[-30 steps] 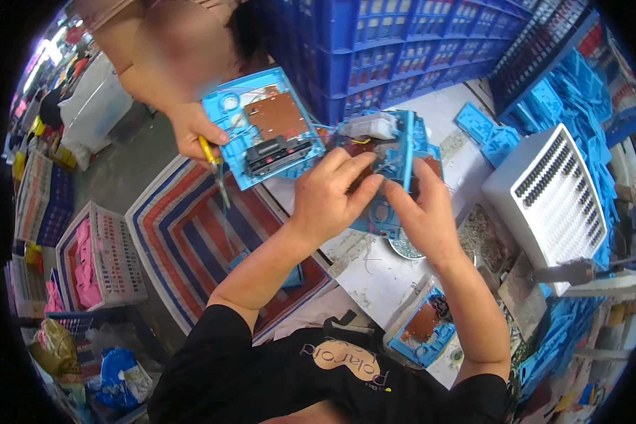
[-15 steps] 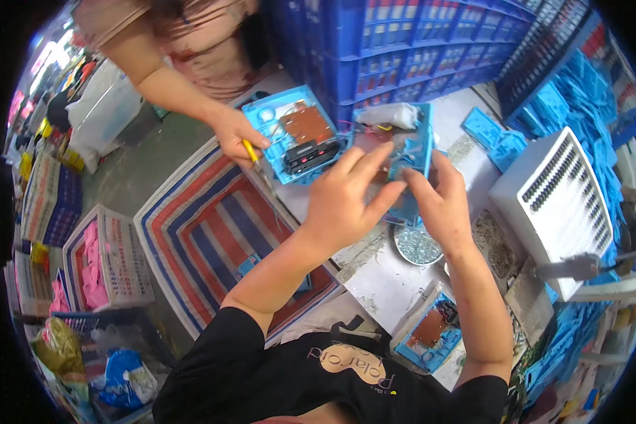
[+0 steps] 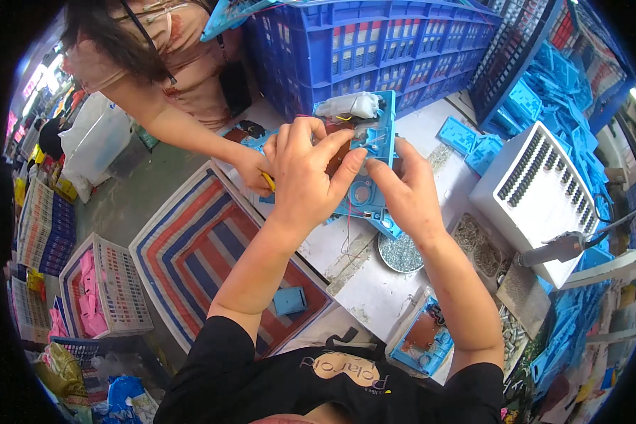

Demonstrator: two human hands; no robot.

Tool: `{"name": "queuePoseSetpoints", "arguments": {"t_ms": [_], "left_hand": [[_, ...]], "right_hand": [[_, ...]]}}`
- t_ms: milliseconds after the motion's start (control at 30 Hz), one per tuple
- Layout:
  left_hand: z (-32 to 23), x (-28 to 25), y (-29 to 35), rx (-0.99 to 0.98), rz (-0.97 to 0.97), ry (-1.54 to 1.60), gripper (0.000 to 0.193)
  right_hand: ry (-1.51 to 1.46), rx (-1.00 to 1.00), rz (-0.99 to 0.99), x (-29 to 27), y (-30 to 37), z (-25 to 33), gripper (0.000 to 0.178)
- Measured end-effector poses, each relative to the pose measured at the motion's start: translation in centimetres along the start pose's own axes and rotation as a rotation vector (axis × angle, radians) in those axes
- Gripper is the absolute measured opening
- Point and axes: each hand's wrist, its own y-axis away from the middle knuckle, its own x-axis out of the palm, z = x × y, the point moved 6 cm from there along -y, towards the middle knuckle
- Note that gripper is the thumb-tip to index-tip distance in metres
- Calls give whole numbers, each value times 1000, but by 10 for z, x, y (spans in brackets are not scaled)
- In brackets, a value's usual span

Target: Assembling electronic components and circuit boards into a plastic toy housing, including soldering wires.

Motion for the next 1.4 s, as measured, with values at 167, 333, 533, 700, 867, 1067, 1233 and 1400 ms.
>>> {"name": "queuePoseSetpoints", "arguments": {"t_ms": [167,333,533,700,867,1067,1233,1400], "left_hand": [[7,-1,2,-17,7,-5,39],[15,-4,0,-22,-21,-23,38],[24,-10,-1,-31,-24,-46,37],[30,-14,-1,-12,-63,-55,36],[32,-14,-2,-25,-58,-21,37],[24,-20,-11,27,-103,-20,37],[18,-20,-20,56,-118,-12,37],[9,-23,-25,82,-123,-20,37]], "right_hand": [[29,-17,-3,9,-4,0,29],[76,-54,-2,19,-11,3,29],[76,-43,31,31,-15,9,30],[57,-56,35,38,-18,12,30],[6,-75,30,38,-22,11,29],[-8,-108,21,33,-23,23,28],[-76,-110,8,28,-23,31,29],[-67,-105,0,22,-20,38,30]]}}
